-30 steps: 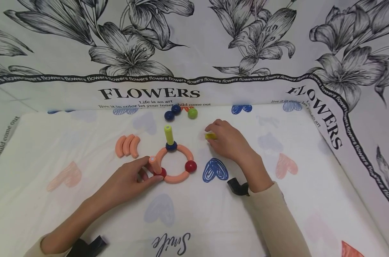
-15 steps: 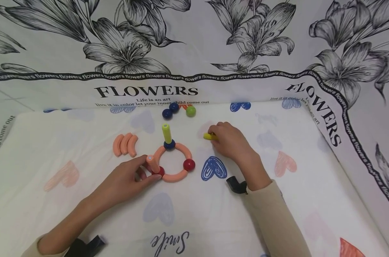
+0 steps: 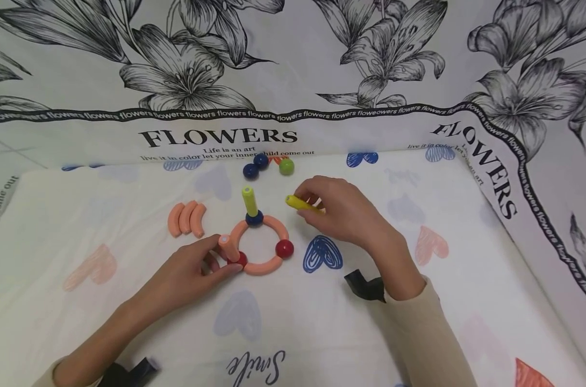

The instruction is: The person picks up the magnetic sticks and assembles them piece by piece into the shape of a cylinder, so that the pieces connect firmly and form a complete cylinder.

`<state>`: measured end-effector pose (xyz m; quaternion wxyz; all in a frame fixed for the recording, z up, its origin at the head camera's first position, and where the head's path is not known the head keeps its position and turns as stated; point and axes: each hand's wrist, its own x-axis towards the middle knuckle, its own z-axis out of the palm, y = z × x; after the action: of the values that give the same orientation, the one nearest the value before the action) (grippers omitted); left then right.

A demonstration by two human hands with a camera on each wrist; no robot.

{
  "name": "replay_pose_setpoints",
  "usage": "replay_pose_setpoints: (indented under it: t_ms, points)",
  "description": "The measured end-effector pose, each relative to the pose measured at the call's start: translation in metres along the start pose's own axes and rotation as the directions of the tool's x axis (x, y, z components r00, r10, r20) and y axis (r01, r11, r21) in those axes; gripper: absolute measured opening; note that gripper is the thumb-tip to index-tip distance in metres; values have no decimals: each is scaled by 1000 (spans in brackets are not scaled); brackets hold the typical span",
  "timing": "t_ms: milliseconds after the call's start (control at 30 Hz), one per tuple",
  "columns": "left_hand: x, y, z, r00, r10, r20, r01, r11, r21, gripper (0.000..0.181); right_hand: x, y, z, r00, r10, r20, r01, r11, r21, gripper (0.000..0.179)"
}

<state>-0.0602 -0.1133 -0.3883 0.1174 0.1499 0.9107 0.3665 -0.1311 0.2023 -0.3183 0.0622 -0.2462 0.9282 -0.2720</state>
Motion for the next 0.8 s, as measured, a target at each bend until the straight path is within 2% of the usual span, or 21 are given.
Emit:
replay_pose_setpoints:
  t_ms: [67, 167, 233, 367, 467, 533, 700, 800]
  points:
    - [1, 1, -1, 1000, 17, -8, -17, 1000, -5, 22, -6, -11, -7, 995, -95, -30, 97, 993, 72, 33]
    - [2, 1, -2, 999, 36, -23, -36, 999, -5, 21, -14, -27, -13, 974, -206, -97, 222, 955, 197, 34]
    - [2, 1, -3, 999, 37, -27, -37, 999, 0, 21, -20, -34, -12, 957, -245, -153, 279, 922, 269, 35]
    - [1, 0, -2, 1000, 18, -9, -18, 1000, -10, 21, -36, -39, 6, 931, -257, -261, 342, 865, 368, 40]
    - [1, 0, 0, 1000, 14, -2, -14, 1000, -13, 22, -45, -37, 23, 919, -246, -309, 358, 848, 390, 42]
    - [2, 0, 0, 1000, 24, -13, -24, 1000, -8, 22, -47, -33, 30, 916, -223, -333, 350, 850, 395, 41]
    - [0, -1, 1, 999, 43, -10, -43, 999, -13, 21, -46, -26, 41, 931, -154, -332, 296, 849, 438, 37]
    - [-1, -1, 0, 999, 40, -13, -41, 999, -12, 21, -42, -23, 48, 941, -153, -303, 284, 844, 455, 35]
